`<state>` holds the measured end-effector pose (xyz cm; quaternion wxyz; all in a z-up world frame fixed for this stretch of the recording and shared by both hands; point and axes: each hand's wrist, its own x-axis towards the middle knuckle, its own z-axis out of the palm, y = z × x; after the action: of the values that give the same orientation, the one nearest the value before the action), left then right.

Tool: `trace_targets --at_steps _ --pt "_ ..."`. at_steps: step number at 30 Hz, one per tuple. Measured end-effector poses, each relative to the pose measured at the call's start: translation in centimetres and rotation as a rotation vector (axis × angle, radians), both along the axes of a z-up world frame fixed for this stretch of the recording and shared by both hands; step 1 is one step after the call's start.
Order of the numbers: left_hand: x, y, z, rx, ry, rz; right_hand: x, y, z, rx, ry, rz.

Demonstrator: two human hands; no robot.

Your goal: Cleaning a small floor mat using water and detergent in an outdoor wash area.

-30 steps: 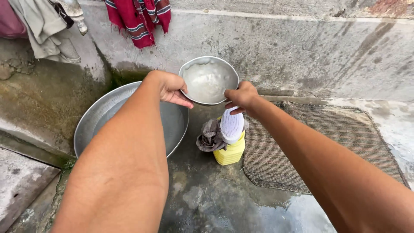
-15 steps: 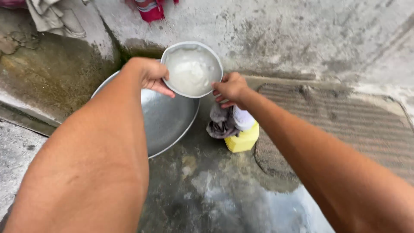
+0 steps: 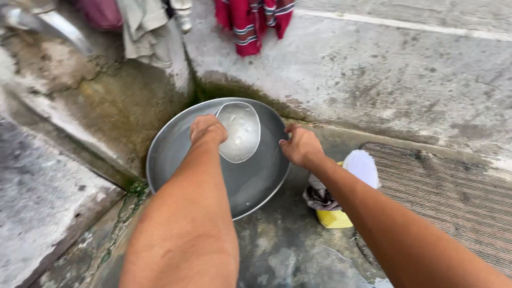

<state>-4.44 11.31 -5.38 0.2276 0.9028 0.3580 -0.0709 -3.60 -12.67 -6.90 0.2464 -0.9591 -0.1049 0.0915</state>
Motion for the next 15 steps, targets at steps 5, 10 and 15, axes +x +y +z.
trace_targets --at_steps 5,10,15 --pt "-1.5 3.7 -2.7 0.147 -0.048 -0.053 -1.2 5.1 1.2 -0.096 0.027 0.136" --pt "-4.1 5.0 -2.8 0.033 -0.076 0.043 -3.2 8.8 1.0 -0.174 0.075 0.161" --pt "-4.8 8.0 -2.2 0.044 -0.069 0.113 -2.8 11.8 0.2 -0.183 0.038 0.316"
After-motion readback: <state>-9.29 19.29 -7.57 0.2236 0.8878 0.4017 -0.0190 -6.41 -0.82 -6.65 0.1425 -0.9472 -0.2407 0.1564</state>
